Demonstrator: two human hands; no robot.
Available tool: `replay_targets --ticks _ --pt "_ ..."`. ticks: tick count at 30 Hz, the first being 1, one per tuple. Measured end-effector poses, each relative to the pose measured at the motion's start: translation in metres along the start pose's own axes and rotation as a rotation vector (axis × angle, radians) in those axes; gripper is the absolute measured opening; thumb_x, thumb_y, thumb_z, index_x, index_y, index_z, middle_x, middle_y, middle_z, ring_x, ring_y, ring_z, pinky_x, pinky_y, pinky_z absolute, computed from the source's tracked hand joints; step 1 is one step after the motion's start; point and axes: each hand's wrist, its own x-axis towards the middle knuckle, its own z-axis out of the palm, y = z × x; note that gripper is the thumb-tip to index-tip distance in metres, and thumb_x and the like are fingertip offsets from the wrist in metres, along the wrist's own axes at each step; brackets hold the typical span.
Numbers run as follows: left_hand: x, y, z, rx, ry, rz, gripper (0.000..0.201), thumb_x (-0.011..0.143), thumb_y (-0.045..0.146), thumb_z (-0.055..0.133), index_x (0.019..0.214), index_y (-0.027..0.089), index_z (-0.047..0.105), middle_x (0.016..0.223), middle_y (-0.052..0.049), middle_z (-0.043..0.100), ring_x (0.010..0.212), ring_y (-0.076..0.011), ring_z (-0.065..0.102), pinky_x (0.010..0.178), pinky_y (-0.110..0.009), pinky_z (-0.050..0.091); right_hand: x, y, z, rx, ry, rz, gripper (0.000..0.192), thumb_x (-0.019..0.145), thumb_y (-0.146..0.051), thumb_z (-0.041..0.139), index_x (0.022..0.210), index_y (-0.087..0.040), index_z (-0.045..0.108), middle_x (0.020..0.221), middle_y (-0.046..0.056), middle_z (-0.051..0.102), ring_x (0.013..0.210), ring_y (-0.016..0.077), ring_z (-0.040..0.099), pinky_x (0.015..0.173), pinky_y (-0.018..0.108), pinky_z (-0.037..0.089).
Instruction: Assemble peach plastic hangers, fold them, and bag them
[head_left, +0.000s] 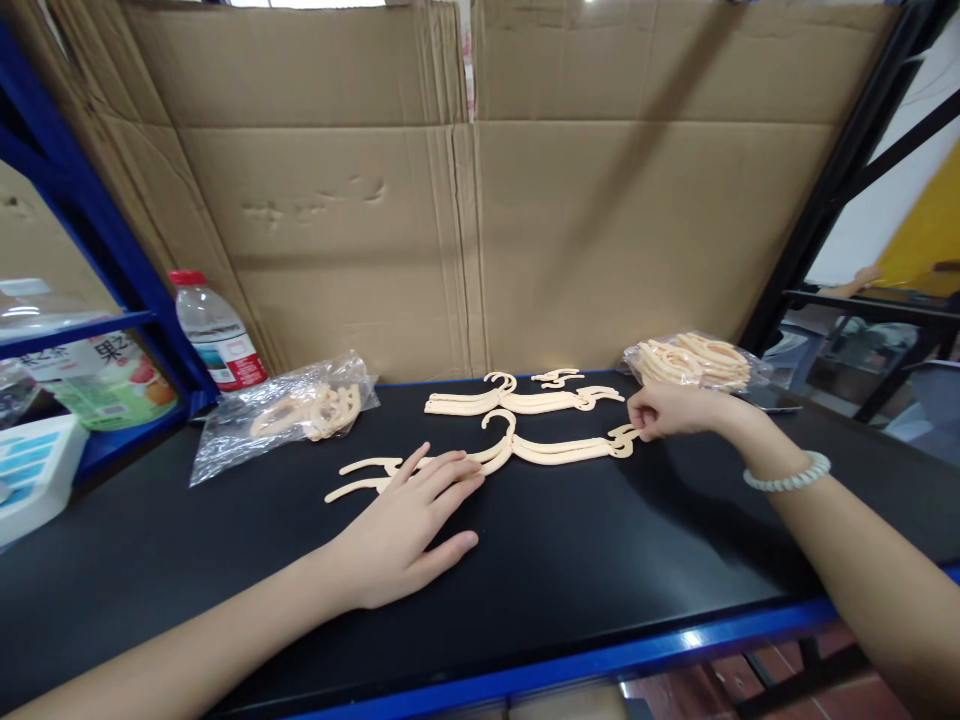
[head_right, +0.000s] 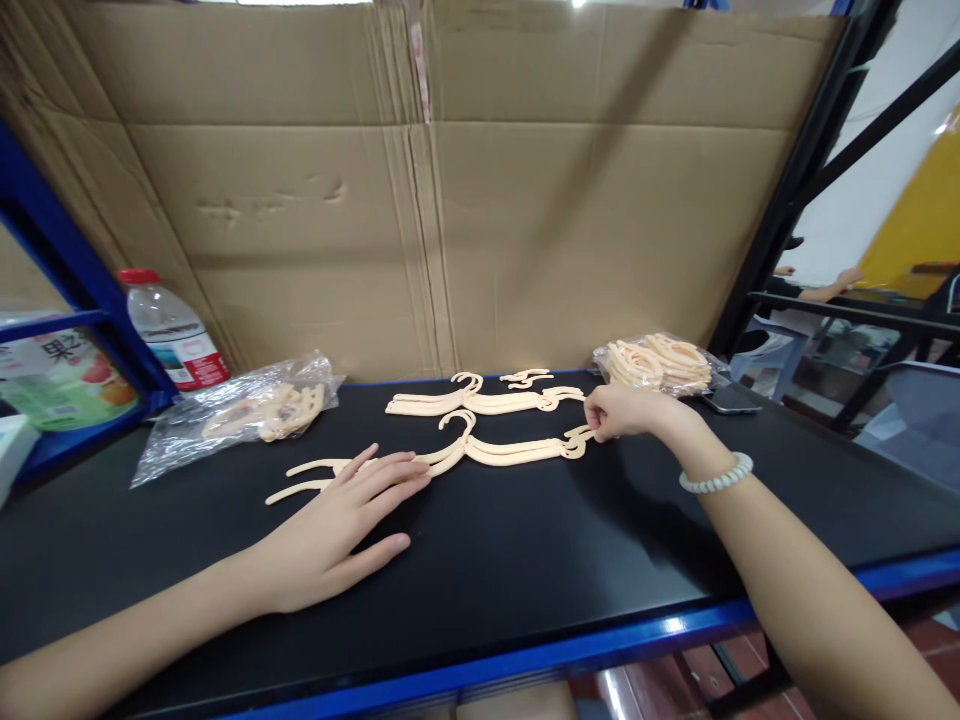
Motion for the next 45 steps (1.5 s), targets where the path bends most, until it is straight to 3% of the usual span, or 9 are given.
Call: replay_targets --ticks 4,10,13,16,19,35,45 --pt "0.000 0.000 0.000 0.013 -0.008 -0.011 0.047 0.095 0.037 0.043 0.140 0.024 0.039 0.144 -0.010 0.043 0.135 -0.0301 0.034 0.113 -0.059 0.015 -0.003 -0.003 0.000 -0.031 0.011 0.002 0.013 0.064 -0.009 0.057 0.073 -0.018 0.057 0.071 0.002 0.063 0.064 0.0161 0.057 0.055 0.025 0.038" --pt "0.000 0.001 -0.001 -0.002 0.042 0.020 0.045 0.093 0.034 0.046 0.137 0.024 0.042 0.141 -0.009 0.047 0.133 -0.0295 0.038 0.114 -0.057 0.016 -0.005 -0.015 0.002 -0.089 0.152 -0.080 0.024 0.068 -0.004 0.046 0.082 -0.018 0.059 0.070 0.002 0.062 0.061 0.0155 0.054 0.056 0.025 0.036" --pt "0.000 0.003 -0.003 -0.026 0.061 0.070 0.037 0.093 0.028 0.045 0.129 0.024 0.050 0.132 -0.009 0.053 0.126 -0.0277 0.044 0.111 -0.053 0.026 -0.004 -0.019 0.002 -0.037 0.203 -0.113 0.023 0.070 -0.005 0.044 0.082 -0.018 0.059 0.071 0.003 0.063 0.060 0.0151 0.055 0.055 0.025 0.037" --pt "-0.001 0.005 -0.004 -0.074 0.040 0.143 0.031 0.094 0.021 0.040 0.120 0.023 0.057 0.120 -0.009 0.058 0.114 -0.0248 0.051 0.102 -0.043 0.040 -0.004 -0.020 0.002 -0.022 0.163 -0.128 0.021 0.071 -0.006 0.044 0.077 -0.018 0.060 0.069 0.002 0.063 0.060 0.0156 0.055 0.055 0.025 0.037" --pt "-0.001 0.005 -0.005 -0.113 0.002 0.172 0.032 0.095 0.019 0.036 0.119 0.021 0.058 0.114 -0.009 0.060 0.104 -0.0221 0.054 0.094 -0.037 0.045 -0.005 -0.020 0.002 -0.022 0.117 -0.129 0.021 0.071 -0.006 0.044 0.076 -0.018 0.060 0.070 0.003 0.063 0.063 0.0166 0.056 0.055 0.025 0.037" --pt "-0.001 0.004 -0.005 -0.191 -0.006 0.169 0.030 0.093 0.016 0.041 0.118 0.021 0.057 0.113 -0.009 0.059 0.102 -0.0216 0.056 0.091 -0.034 0.047 -0.002 -0.021 0.005 0.008 0.099 -0.151 0.019 0.073 -0.009 0.043 0.075 -0.017 0.060 0.069 0.003 0.062 0.063 0.0151 0.054 0.055 0.025 0.036" --pt "-0.001 0.003 -0.005 -0.203 -0.018 0.162 0.030 0.093 0.015 0.042 0.118 0.020 0.058 0.113 -0.009 0.059 0.102 -0.0221 0.056 0.091 -0.035 0.046 0.005 -0.023 0.009 0.090 0.275 -0.211 0.018 0.076 -0.014 0.046 0.086 -0.017 0.060 0.069 0.002 0.063 0.059 0.0155 0.056 0.055 0.025 0.038"
